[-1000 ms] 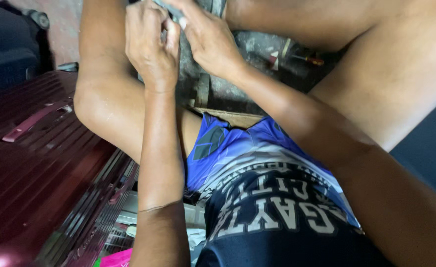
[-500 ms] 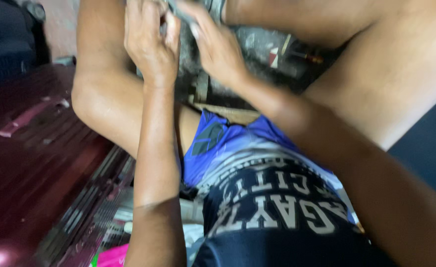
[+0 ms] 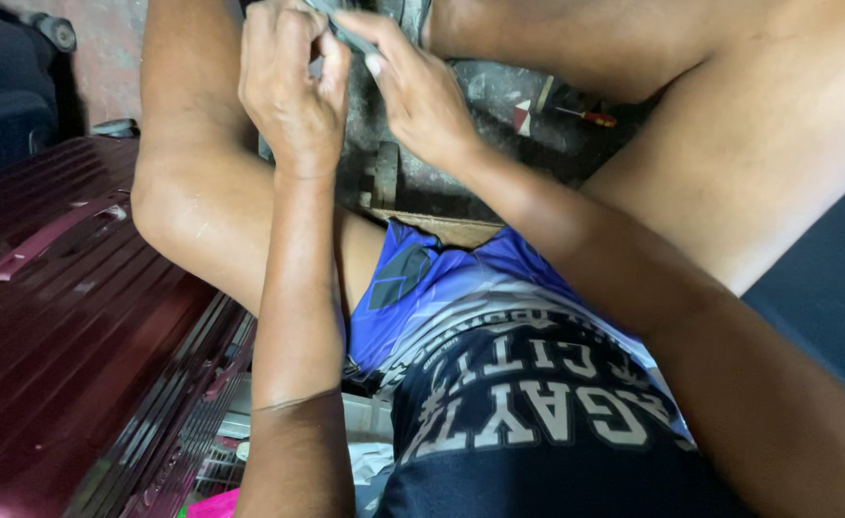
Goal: The person is repairing a black shoe by hand. They use a metal file to shape a small metal piece, then insert it into the shoe sole and secure it with a tool.
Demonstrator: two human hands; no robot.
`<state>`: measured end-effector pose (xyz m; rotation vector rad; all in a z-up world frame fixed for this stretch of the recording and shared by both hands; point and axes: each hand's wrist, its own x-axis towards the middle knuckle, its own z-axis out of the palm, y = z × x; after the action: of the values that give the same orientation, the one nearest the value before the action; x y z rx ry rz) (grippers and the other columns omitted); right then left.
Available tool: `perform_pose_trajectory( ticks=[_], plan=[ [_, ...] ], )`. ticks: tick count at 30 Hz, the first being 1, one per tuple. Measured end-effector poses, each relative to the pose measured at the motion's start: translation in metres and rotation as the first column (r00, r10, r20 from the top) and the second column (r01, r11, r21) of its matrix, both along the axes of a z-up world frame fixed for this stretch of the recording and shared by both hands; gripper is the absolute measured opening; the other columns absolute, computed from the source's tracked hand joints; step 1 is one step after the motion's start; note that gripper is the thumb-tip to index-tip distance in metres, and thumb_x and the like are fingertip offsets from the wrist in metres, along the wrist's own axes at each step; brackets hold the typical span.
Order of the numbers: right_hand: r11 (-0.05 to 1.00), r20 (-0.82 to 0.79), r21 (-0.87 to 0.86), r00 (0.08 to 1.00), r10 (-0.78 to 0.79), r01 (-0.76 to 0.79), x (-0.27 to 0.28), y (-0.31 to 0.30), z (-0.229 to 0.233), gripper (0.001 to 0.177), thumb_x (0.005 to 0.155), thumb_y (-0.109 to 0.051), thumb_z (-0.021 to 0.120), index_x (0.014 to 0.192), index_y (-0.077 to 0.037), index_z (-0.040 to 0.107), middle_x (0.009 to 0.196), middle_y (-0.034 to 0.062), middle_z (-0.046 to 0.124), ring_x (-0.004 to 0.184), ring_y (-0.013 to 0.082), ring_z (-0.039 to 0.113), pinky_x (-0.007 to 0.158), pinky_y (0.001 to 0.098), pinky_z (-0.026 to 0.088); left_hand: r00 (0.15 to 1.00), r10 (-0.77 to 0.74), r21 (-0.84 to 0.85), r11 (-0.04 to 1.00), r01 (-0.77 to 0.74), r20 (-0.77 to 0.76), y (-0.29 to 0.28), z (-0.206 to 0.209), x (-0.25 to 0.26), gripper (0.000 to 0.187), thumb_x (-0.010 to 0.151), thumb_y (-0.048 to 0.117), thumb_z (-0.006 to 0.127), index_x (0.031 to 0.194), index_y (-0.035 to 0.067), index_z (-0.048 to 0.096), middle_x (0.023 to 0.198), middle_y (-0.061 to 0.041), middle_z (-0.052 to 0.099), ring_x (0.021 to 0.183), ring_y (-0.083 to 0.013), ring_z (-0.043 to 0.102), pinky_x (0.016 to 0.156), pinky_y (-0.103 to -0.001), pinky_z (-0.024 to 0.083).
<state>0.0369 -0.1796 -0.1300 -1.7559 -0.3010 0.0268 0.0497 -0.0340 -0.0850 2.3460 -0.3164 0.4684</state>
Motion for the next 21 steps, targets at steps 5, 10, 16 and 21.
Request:
perform_pose_trajectory(
  ticks=[5,10,16,21],
  plan=[
    [0.954,-0.107,-0.298,0.993,-0.057,0.023,0.001,0.003,0.003,0.026,0.115,-0.013,0.052,0.14,-0.01,0.053,0.126,0.0202,0.069,0.119,0.0434,0.064,0.099,0.0496,0.052,0.999,0.046,0.017,0.999,-0.046,-0.019,-0.001,-0.003,-0.003,0.023,0.087,-0.008,0.073,0.1,0.003,0.058,0.1,-0.011,0.058,0.09,-0.0326,0.061,0.079,-0.042,0.052],
    [0.998,0.107,-0.024,0.993,-0.054,0.057,0.002,0.004,0.006,0.025,0.115,-0.007,0.044,0.14,-0.005,0.047,0.124,0.0263,0.063,0.114,0.0459,0.061,0.093,0.0497,0.051,1.0,0.016,-0.014,1.0,-0.016,0.005,0.001,0.0,0.001,0.023,0.089,-0.006,0.073,0.101,0.003,0.056,0.103,-0.013,0.058,0.092,-0.0332,0.061,0.081,-0.042,0.052],
    [0.96,-0.137,-0.257,0.979,-0.152,0.113,0.007,0.006,-0.008,0.015,0.11,-0.015,0.053,0.122,-0.006,0.056,0.107,0.0218,0.07,0.103,0.0416,0.069,0.089,0.0498,0.054,0.999,0.029,-0.021,0.999,-0.03,-0.021,-0.001,-0.002,-0.003,0.021,0.088,-0.008,0.071,0.1,0.003,0.057,0.102,-0.012,0.059,0.091,-0.0333,0.061,0.08,-0.042,0.052],
    [0.991,0.179,0.1,0.979,-0.101,0.084,-0.009,0.001,-0.007,0.02,0.118,-0.005,0.044,0.137,0.0,0.045,0.124,0.0304,0.058,0.114,0.0476,0.057,0.093,0.051,0.049,1.0,0.018,-0.027,0.999,-0.018,-0.017,-0.003,-0.004,0.001,0.022,0.088,-0.008,0.072,0.098,0.003,0.056,0.097,-0.011,0.058,0.088,-0.0327,0.06,0.079,-0.041,0.052]
  ],
)
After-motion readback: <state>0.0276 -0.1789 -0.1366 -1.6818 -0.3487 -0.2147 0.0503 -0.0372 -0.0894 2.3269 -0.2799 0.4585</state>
